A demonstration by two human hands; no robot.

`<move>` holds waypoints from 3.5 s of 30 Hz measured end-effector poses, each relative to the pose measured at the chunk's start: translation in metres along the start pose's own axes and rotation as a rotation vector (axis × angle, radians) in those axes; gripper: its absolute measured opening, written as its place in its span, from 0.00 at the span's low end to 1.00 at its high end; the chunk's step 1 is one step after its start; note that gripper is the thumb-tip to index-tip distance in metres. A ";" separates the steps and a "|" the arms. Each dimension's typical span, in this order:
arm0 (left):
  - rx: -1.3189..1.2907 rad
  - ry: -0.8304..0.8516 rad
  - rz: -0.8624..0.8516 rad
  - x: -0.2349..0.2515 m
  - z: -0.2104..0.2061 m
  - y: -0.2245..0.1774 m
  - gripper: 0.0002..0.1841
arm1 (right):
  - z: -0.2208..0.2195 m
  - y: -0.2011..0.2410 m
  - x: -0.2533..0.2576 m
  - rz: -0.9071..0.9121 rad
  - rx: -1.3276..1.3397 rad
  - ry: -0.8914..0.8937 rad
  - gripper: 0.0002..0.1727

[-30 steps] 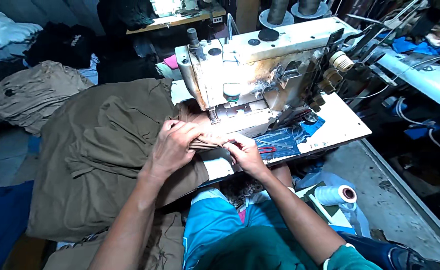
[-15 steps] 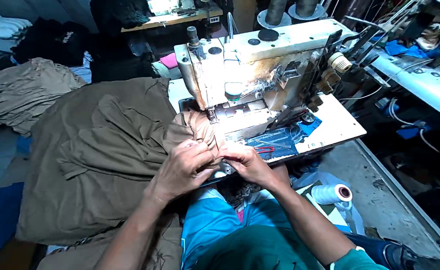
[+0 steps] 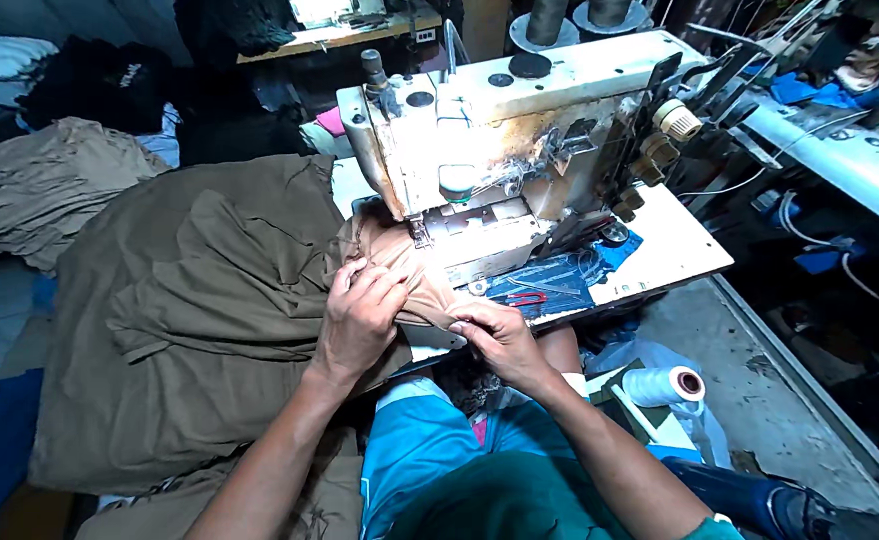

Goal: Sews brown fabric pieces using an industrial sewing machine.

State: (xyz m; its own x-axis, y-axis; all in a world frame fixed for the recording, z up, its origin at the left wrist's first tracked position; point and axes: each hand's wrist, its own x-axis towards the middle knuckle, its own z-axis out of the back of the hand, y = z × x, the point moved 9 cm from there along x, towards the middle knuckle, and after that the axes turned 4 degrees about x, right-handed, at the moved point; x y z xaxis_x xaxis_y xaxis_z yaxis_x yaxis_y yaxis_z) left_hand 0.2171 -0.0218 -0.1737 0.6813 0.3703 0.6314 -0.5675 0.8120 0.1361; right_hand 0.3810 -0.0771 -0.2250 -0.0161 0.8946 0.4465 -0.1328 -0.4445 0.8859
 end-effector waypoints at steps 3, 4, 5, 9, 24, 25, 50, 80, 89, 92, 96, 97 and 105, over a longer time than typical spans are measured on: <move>0.000 0.006 -0.005 0.002 0.000 0.001 0.09 | 0.001 -0.002 0.000 -0.016 0.014 -0.010 0.09; 0.000 0.005 -0.007 0.003 0.001 0.001 0.09 | 0.001 -0.003 0.001 -0.024 0.016 -0.018 0.09; 0.003 0.005 -0.011 0.004 0.001 0.002 0.09 | 0.001 -0.004 0.002 -0.032 0.018 -0.025 0.09; 0.003 0.018 -0.012 0.009 0.000 0.010 0.10 | 0.001 -0.009 0.010 -0.060 0.039 -0.043 0.09; -0.048 0.118 0.022 0.035 -0.013 0.053 0.19 | -0.006 -0.035 0.053 -0.130 0.110 -0.133 0.07; -0.074 0.149 0.007 0.035 -0.012 0.052 0.20 | -0.007 -0.035 0.054 -0.120 0.126 -0.130 0.07; -0.650 0.079 -0.031 0.004 0.043 -0.024 0.16 | -0.019 0.029 0.010 0.192 -0.047 0.228 0.09; 0.068 0.169 -0.099 0.032 -0.001 0.015 0.07 | -0.001 -0.027 0.036 -0.112 0.000 -0.086 0.08; -0.001 0.385 -0.019 0.043 0.018 0.036 0.30 | -0.001 -0.027 0.053 -0.033 -0.057 -0.119 0.07; 0.131 0.509 0.102 0.040 0.024 0.079 0.41 | 0.000 -0.025 0.054 0.006 -0.101 -0.097 0.08; 0.071 0.459 0.044 0.039 0.050 0.106 0.27 | -0.001 -0.022 0.059 0.005 -0.131 -0.055 0.08; -0.025 0.403 0.003 0.041 0.061 0.097 0.23 | -0.001 -0.020 0.061 0.007 -0.136 -0.034 0.08; -0.714 0.224 -0.004 0.013 0.079 -0.007 0.10 | -0.030 0.035 0.023 0.221 -0.070 0.386 0.10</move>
State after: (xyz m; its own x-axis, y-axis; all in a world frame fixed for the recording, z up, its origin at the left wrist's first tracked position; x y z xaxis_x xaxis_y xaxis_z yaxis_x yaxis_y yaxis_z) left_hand 0.1936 -0.0586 -0.1062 0.8037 0.3877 0.4513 -0.1783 0.8806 -0.4390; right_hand 0.3467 -0.0706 -0.1877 -0.4185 0.7357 0.5326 -0.1509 -0.6346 0.7580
